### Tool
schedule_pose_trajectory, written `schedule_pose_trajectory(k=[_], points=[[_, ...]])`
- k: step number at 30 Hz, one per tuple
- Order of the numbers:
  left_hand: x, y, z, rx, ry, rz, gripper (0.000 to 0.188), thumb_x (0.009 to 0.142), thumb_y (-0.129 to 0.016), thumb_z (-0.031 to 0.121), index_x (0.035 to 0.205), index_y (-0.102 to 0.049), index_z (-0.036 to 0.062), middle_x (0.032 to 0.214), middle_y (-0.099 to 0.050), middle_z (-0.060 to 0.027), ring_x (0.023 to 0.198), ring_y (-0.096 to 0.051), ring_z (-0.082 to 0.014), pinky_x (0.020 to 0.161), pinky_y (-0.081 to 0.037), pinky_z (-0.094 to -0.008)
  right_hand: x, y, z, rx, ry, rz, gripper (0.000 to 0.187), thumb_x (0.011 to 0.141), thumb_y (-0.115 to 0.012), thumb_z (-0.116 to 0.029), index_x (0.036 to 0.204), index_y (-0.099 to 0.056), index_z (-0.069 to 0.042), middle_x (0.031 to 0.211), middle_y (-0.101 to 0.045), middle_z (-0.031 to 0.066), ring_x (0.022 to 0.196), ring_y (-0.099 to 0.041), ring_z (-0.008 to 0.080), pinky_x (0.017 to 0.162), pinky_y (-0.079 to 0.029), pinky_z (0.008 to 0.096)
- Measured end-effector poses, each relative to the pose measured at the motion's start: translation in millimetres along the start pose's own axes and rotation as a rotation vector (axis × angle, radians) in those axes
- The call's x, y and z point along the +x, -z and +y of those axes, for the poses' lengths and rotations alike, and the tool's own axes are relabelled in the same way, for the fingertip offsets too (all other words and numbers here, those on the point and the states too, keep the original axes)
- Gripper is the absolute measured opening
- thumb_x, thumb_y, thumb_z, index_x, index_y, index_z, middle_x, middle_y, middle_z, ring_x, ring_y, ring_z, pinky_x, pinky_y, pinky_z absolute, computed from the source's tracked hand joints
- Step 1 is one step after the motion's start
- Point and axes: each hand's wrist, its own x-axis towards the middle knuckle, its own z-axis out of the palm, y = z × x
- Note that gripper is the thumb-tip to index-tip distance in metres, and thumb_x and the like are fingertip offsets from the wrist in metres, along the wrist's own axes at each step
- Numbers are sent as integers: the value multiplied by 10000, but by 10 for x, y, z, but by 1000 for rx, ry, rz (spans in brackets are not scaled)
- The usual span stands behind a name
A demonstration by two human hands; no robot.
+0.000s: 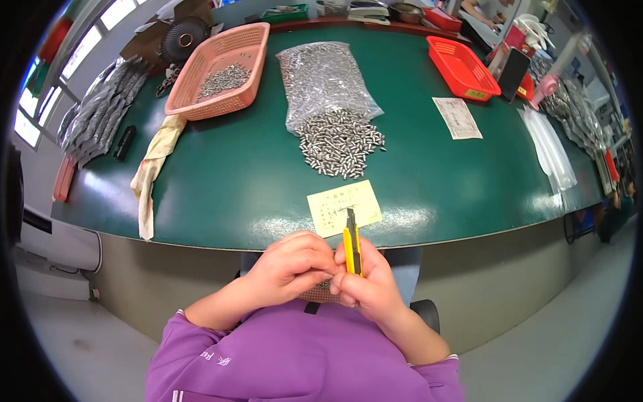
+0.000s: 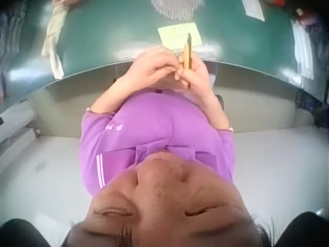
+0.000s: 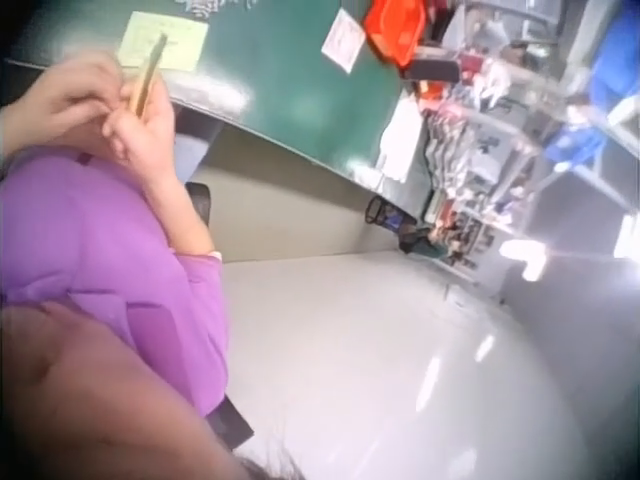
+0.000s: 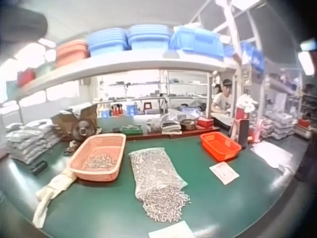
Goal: Counting and inspecting small metal components at an industrial workbench.
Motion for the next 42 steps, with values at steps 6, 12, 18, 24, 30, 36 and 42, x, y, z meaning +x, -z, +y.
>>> schedule_pose_trajectory(k=[6,12,18,24,30,36,42], points=[[0,3,-1,-122,12,-8,172,822,-729,9,982,-713,71,937,-653,-78,907,-642,-275,820,-521,-392,-4,42,11,47,18,-65,344,852,-559,91,1137,-475,-82,787,-637,110,506,-472,88,453,-349,250],[-13,19,-15,-170,17,-16,171,836,-724,9,993,-713,75,942,-660,-75,902,-642,-277,823,-513,-393,4,62,28,78,26,-123,334,862,-580,75,1134,-478,-88,817,-654,106,524,-484,84,463,-353,239],[4,15,-9,-109,-9,-40,128,854,-711,68,977,-691,94,960,-659,-60,927,-634,-274,836,-505,-397,-12,70,39,75,46,-125,327,864,-586,68,1125,-477,-96,812,-653,100,525,-481,79,457,-347,240],[6,-6,-5,-73,-59,-14,174,817,-741,20,982,-707,60,941,-661,-84,885,-651,-287,790,-522,-394,-19,72,58,51,64,-108,328,861,-587,72,1122,-475,-91,805,-647,98,515,-482,81,449,-344,233],[6,-32,27,-93,-33,-18,158,820,-736,0,967,-696,42,931,-653,-86,879,-647,-281,789,-517,-391,-21,103,97,79,84,-134,323,853,-591,65,1117,-486,-89,802,-640,96,513,-485,85,451,-362,235],[7,-38,37,-94,-30,-11,163,813,-740,-16,960,-690,35,935,-654,-85,878,-644,-279,800,-516,-389,-32,89,95,77,76,-121,320,860,-589,50,1132,-494,-88,824,-633,95,533,-489,84,459,-366,234],[4,-62,35,-105,-17,4,169,815,-729,-35,961,-681,36,943,-656,-84,882,-643,-277,817,-515,-394,-32,111,85,89,61,-155,311,877,-597,33,1142,-492,-92,841,-617,86,548,-487,82,472,-370,230]])
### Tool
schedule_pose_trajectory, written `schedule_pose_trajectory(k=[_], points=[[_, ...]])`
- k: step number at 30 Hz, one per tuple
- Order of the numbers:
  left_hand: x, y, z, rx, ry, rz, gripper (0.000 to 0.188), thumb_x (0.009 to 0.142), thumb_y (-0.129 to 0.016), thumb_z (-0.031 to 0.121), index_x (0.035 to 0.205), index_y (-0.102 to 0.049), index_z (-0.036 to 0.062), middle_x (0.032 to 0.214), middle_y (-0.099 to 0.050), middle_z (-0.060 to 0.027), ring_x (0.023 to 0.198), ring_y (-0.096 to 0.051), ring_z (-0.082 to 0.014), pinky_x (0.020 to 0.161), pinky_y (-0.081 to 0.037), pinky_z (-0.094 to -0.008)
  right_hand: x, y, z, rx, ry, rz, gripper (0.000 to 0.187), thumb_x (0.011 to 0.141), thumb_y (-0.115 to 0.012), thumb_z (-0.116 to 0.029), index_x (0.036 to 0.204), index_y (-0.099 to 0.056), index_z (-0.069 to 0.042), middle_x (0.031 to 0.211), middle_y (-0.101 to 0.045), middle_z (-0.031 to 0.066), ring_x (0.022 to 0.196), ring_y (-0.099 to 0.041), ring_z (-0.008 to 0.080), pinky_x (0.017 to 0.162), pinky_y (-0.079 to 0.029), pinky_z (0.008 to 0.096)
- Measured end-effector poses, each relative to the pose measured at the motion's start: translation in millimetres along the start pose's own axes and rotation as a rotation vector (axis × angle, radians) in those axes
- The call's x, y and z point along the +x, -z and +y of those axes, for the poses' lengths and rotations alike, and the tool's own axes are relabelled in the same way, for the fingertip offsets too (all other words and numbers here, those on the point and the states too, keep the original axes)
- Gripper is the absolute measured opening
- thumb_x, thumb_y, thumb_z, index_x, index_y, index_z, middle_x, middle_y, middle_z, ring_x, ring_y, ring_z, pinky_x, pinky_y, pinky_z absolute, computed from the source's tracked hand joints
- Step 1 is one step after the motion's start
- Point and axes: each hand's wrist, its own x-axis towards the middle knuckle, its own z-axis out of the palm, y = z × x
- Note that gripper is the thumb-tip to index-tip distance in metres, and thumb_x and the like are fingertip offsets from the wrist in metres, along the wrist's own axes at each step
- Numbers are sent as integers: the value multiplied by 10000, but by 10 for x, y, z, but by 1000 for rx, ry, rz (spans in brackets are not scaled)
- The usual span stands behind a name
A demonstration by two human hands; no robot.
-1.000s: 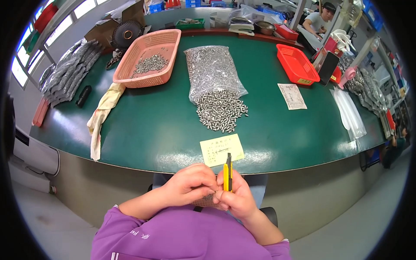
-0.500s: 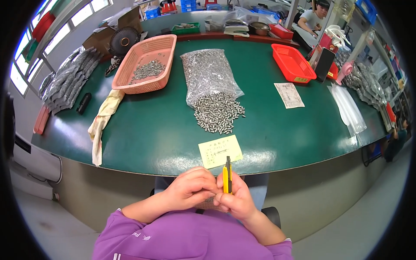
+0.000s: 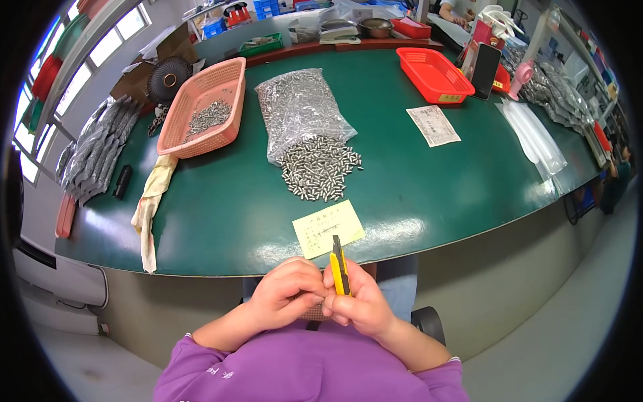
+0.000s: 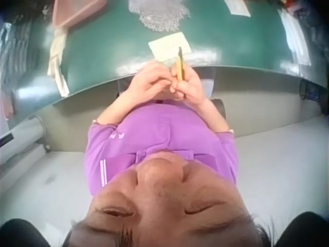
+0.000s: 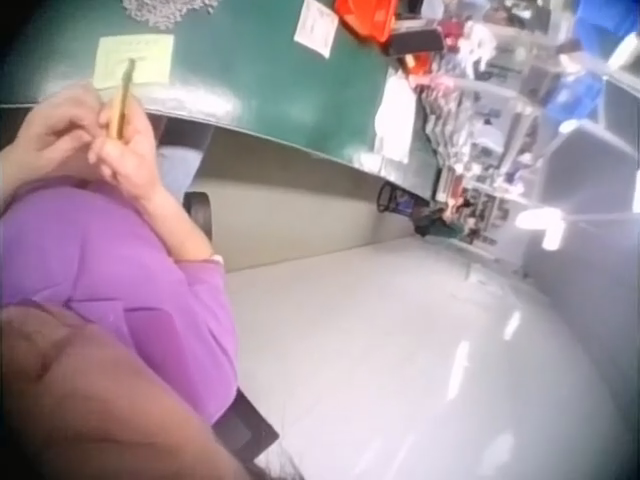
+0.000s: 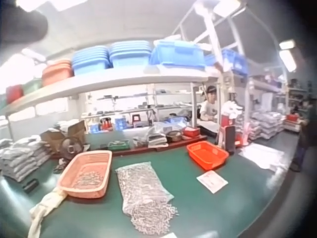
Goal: Counting and inspecting small metal components at an industrial workbench.
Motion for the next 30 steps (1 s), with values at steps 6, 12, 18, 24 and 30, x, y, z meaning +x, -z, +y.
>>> schedule_pose_trajectory(k=[6,12,18,24,30], points=[[-12,17,-9,-53,23,-9,161,823,-728,-36,956,-678,39,944,-653,-79,884,-642,-269,823,-505,-391,7,11,13,-3,-15,-29,300,891,-602,21,1143,-491,-98,843,-620,87,555,-485,80,476,-372,227],[-27,44,0,-24,28,-35,172,823,-741,-2,984,-698,41,971,-664,-74,919,-648,-267,797,-535,-377,5,35,42,30,-34,-57,300,884,-601,26,1136,-493,-97,847,-611,79,567,-501,82,468,-374,227],[-13,32,16,38,-2,-26,178,795,-757,5,960,-705,44,943,-658,-74,893,-654,-277,777,-540,-381,7,-27,52,26,14,-18,313,875,-583,37,1147,-496,-88,831,-618,85,549,-504,84,467,-378,224],[51,116,50,246,30,85,144,758,-754,5,881,-696,54,854,-666,-79,811,-659,-289,744,-533,-391,-7,-29,-14,-231,32,74,272,937,-539,7,1200,-493,-47,950,-618,64,768,-575,88,660,-455,231],[149,180,-80,612,153,214,123,763,-757,15,841,-672,58,892,-629,-73,846,-609,-270,721,-500,-390,-114,-89,-68,-918,86,275,448,968,-524,-60,1407,-442,-35,1020,-649,208,863,-671,369,803,-546,424]])
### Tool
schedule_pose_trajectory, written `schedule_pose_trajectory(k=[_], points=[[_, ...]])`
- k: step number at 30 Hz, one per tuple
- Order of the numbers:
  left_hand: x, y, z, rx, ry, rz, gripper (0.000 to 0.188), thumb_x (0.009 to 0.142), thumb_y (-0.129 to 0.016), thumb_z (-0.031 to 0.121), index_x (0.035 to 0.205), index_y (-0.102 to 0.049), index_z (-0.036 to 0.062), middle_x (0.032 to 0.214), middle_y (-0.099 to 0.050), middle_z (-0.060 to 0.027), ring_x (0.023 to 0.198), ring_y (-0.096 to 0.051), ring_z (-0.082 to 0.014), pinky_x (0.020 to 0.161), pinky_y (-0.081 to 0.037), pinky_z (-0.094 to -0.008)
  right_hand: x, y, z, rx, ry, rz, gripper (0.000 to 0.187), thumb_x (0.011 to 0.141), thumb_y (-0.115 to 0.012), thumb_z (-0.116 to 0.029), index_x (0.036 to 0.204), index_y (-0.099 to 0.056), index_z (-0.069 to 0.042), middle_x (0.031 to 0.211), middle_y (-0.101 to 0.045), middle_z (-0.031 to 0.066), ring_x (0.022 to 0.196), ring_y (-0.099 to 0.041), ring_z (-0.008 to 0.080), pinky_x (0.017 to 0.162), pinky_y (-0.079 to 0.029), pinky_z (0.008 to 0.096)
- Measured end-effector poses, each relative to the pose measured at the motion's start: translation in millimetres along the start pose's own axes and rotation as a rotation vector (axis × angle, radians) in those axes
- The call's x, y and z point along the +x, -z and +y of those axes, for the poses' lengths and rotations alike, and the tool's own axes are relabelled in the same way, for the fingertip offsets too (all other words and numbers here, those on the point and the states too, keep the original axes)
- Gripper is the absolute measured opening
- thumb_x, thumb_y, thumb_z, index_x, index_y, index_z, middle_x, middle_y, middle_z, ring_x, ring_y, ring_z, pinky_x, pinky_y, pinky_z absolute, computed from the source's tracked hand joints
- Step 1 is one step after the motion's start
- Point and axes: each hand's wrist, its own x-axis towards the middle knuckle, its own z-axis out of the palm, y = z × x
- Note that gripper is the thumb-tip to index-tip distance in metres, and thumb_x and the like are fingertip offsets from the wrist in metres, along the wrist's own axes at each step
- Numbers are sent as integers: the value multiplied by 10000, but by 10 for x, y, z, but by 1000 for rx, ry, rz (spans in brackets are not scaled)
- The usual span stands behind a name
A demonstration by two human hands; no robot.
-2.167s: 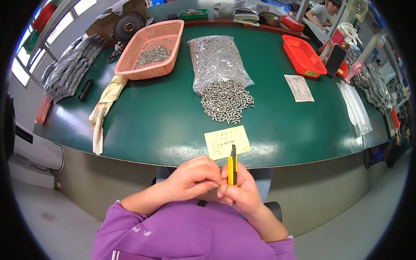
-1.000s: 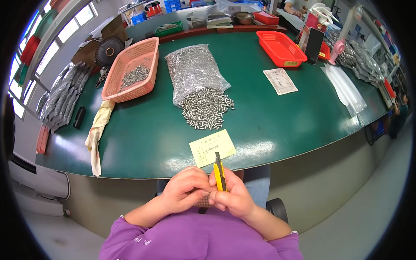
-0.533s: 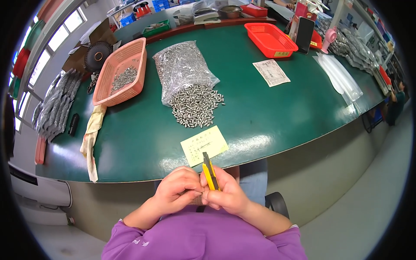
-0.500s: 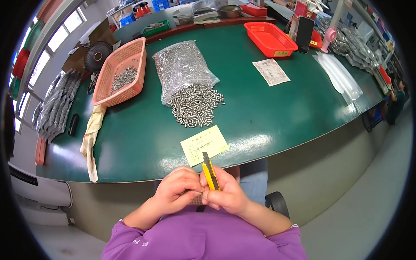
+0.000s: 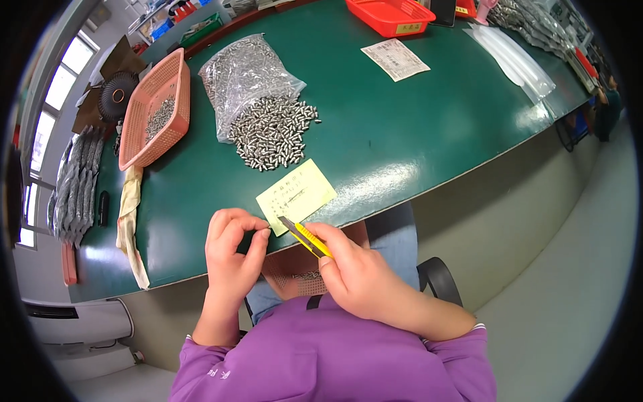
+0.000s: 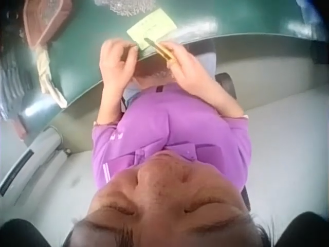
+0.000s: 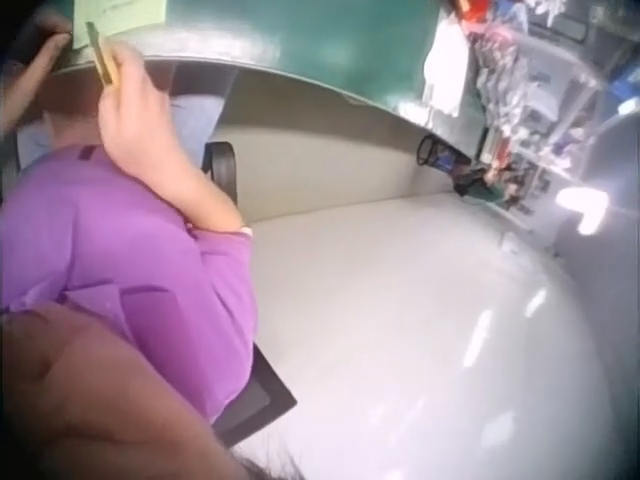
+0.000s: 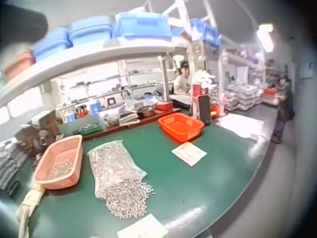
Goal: Counting and inspecting small metal components at an industrial workbench.
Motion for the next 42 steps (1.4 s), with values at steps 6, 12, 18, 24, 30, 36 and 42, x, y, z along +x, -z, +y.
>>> schedule_pose_trajectory(k=[6,12,18,24,30,36,42], points=[[81,-54,-12,113,43,-133,115,768,-764,26,839,-679,57,903,-636,-65,861,-603,-281,749,-500,-389,-37,-65,-36,-561,291,176,544,919,-569,-14,1453,-483,-74,946,-670,170,712,-672,324,628,-571,402],[151,-11,32,124,77,-195,111,760,-772,36,820,-681,55,892,-644,-57,864,-604,-279,741,-505,-393,-15,-76,-120,-634,298,167,526,866,-606,-1,1387,-575,-70,880,-660,117,665,-658,289,564,-560,384],[165,-29,18,121,71,-196,115,748,-760,14,795,-661,49,865,-640,-63,849,-600,-281,737,-504,-393,-15,-115,-81,-633,308,160,547,861,-615,-6,1402,-561,-68,854,-635,112,656,-646,284,548,-555,381],[166,-57,22,111,61,-173,123,736,-749,-10,778,-647,44,847,-635,-70,838,-599,-286,734,-501,-392,-30,-121,-50,-672,314,127,611,851,-629,-20,1450,-512,-54,888,-615,103,648,-639,271,538,-553,374],[175,-55,41,110,52,-162,127,727,-751,-12,760,-639,40,844,-636,-72,838,-599,-286,737,-502,-390,-37,-150,-163,-790,266,76,648,832,-653,-31,1460,-498,-41,875,-595,103,620,-625,259,521,-547,369],[159,-61,29,109,53,-158,125,733,-746,-12,760,-634,35,846,-636,-75,843,-598,-287,746,-502,-393,-5,-149,-110,-745,282,109,617,826,-652,-23,1431,-531,-37,834,-594,112,594,-617,267,517,-548,375],[175,-66,28,119,50,-164,126,736,-746,-8,760,-630,36,845,-636,-75,847,-599,-290,752,-501,-395,3,-125,-70,-660,318,143,593,826,-627,-4,1414,-545,-27,823,-595,109,623,-626,264,530,-551,370]])
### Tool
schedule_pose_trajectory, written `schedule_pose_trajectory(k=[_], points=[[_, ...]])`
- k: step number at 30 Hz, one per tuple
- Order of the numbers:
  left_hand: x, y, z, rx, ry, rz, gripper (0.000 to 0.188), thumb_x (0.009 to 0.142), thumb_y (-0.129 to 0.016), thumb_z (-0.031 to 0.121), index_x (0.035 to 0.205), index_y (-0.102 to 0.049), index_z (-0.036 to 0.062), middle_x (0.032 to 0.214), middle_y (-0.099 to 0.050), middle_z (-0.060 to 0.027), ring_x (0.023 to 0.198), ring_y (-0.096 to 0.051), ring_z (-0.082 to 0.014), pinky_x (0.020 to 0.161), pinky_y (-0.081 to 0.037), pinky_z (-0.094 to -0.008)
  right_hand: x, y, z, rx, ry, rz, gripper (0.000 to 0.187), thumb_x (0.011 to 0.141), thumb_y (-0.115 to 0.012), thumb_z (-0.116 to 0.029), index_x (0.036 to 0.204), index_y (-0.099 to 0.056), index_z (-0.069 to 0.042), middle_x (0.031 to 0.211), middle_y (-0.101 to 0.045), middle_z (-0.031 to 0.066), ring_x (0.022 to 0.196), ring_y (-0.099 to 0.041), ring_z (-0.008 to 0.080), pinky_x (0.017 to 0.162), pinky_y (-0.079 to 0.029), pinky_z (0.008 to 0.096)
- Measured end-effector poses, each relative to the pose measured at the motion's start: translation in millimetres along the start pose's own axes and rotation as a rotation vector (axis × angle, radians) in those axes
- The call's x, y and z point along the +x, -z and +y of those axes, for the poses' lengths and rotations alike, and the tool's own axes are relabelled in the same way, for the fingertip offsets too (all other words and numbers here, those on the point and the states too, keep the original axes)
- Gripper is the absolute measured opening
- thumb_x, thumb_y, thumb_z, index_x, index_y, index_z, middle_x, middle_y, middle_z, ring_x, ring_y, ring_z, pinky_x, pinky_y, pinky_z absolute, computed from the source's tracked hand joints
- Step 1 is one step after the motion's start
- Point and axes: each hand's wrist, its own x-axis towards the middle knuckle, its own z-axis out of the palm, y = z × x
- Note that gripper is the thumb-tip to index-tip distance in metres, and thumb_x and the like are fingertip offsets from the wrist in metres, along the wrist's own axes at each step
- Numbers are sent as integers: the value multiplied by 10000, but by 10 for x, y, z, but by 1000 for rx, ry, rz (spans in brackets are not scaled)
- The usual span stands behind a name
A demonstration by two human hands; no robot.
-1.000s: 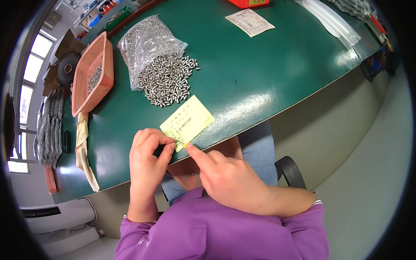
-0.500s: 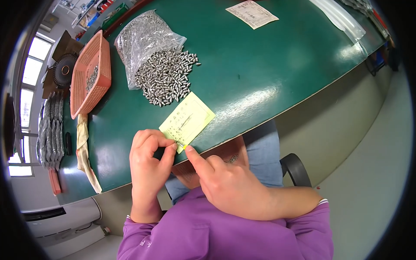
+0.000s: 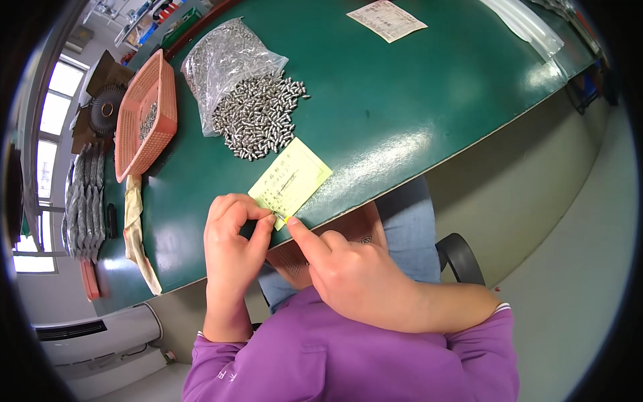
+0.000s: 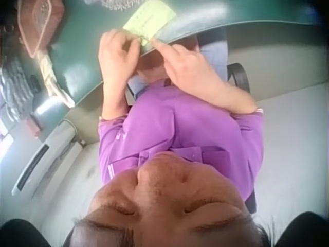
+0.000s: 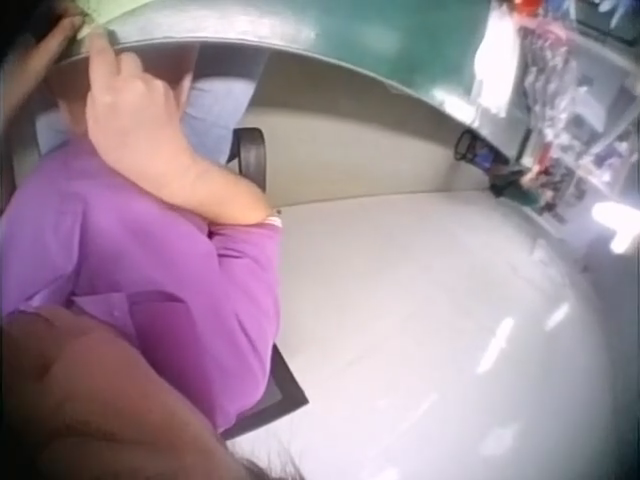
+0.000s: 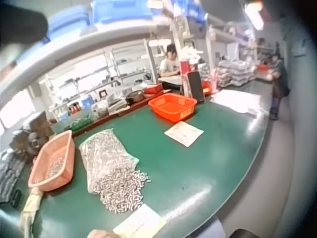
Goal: Counting and inspecting small metal components at an industrial workbench.
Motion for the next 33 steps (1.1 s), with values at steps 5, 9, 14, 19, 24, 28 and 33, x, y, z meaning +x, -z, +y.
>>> schedule_pose_trajectory(k=[5,9,14,19,24,28,33], points=[[3,6,-2,-3,6,-8,126,739,-747,-2,758,-628,34,844,-636,-75,849,-601,-292,756,-500,-389,39,84,-57,-44,4,-92,588,833,-635,-18,1413,-537,-11,826,-606,111,618,-626,263,537,-554,372],[0,25,-7,-8,5,-18,119,745,-744,0,767,-633,35,845,-637,-74,848,-601,-292,757,-499,-388,43,105,-93,-79,-19,-121,589,839,-637,-20,1418,-535,-31,813,-601,119,622,-629,274,540,-553,382],[-147,160,74,-75,-59,-83,156,728,-743,-41,840,-664,33,894,-645,-93,891,-607,-280,798,-489,-380,12,88,92,166,25,126,523,889,-606,-47,1408,-544,-41,927,-659,159,676,-687,309,615,-584,406],[-132,360,125,-219,-55,-301,164,758,-738,-28,900,-683,32,912,-655,-99,920,-626,-279,824,-499,-382,-97,232,243,385,-15,233,500,913,-584,-23,1410,-547,-68,1180,-687,170,919,-714,317,762,-589,371],[358,125,-302,99,-25,-44,99,825,-724,51,907,-669,44,938,-659,-98,907,-641,-312,796,-521,-408,-158,162,287,361,8,216,498,918,-595,-51,1412,-545,-74,1208,-685,181,917,-718,331,758,-589,386],[540,-4,-414,191,49,-22,120,821,-745,116,853,-653,47,873,-641,-87,884,-643,-301,781,-523,-413,-193,155,278,369,24,212,503,916,-594,-49,1415,-541,-68,1194,-688,191,921,-716,349,763,-591,393],[572,-77,-389,238,111,-5,146,819,-743,124,791,-622,48,813,-622,-85,862,-640,-298,762,-520,-413,-216,147,325,353,26,227,506,914,-594,-43,1417,-539,-64,1195,-688,198,917,-718,350,762,-590,396]])
